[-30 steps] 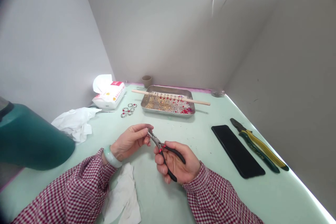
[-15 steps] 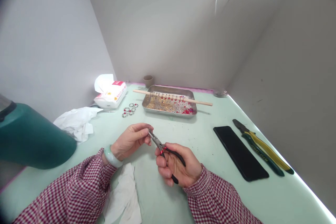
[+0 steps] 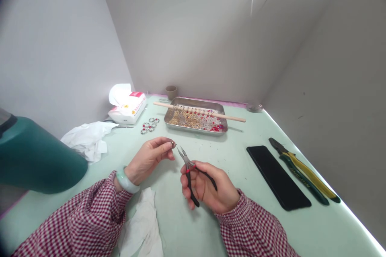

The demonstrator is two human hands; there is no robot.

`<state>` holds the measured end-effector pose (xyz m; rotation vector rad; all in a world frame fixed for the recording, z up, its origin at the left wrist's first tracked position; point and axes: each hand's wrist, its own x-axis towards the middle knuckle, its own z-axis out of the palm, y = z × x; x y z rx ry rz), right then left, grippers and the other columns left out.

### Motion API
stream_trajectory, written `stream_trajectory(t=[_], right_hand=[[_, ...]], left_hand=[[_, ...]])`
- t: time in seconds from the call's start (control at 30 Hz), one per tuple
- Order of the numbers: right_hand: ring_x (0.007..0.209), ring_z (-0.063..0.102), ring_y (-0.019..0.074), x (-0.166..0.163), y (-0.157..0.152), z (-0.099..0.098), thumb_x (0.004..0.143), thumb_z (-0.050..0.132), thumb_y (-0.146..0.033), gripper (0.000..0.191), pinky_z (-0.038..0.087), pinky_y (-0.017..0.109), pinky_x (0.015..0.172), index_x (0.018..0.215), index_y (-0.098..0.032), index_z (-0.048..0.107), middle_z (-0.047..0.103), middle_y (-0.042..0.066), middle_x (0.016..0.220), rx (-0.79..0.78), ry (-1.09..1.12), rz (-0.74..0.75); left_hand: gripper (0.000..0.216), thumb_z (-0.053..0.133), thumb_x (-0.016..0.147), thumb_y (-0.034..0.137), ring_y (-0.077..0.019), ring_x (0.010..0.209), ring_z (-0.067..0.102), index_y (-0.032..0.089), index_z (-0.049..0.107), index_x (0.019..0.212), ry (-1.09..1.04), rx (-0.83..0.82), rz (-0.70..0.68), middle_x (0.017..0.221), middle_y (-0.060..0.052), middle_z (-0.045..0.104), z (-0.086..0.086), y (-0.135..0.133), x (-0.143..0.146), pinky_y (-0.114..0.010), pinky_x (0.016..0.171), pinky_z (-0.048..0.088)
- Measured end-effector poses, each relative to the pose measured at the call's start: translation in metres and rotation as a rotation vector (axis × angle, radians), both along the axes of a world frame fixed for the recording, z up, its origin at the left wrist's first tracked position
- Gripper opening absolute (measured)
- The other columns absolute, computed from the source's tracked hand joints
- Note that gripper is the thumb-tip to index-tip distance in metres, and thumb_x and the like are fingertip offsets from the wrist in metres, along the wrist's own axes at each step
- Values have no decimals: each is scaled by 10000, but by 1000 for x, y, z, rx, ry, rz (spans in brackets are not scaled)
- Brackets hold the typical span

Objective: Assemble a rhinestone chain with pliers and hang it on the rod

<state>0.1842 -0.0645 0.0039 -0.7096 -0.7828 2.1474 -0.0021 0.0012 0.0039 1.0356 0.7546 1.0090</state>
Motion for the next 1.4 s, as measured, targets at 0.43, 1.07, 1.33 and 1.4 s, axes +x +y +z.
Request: stream_trajectory(t=[0.43, 1.07, 1.33, 1.4], right_hand=[[792, 503, 176, -14, -6, 0, 909, 388, -296, 168, 384, 310, 721, 974, -186, 498, 553, 42, 885, 871, -1242, -422], [731, 529, 189, -12, -2, -2, 885, 403, -235, 184, 382, 300, 642, 957, -156, 553, 561, 57, 792, 1187, -1662, -442], [720, 492, 197, -15, 4, 11, 874, 430, -209, 174, 291, 313, 567, 913, -152, 590, 553, 64, 753, 1495, -2013, -415], [694, 467, 198, -16, 5, 12, 876, 424, -186, 169, 256, 321, 541, 875, -153, 590, 537, 63, 722, 1536, -2081, -383]], left_hand=[[197, 684, 739, 255, -125, 669, 620, 100, 595, 821, -71, -86, 4, 714, -29, 622, -1, -5, 4, -285, 732, 498], [290, 509, 845, 399, -59, 466, 461, 131, 562, 748, 36, -45, -223, 724, -9, 545, -1, -9, 6, -293, 576, 515], [292, 526, 835, 393, -63, 478, 418, 130, 553, 712, 64, 10, -161, 627, 11, 497, -4, -9, 6, -297, 610, 521], [297, 522, 837, 392, -67, 472, 415, 133, 552, 695, 103, 16, -132, 571, 23, 473, -4, -9, 7, -280, 606, 513]])
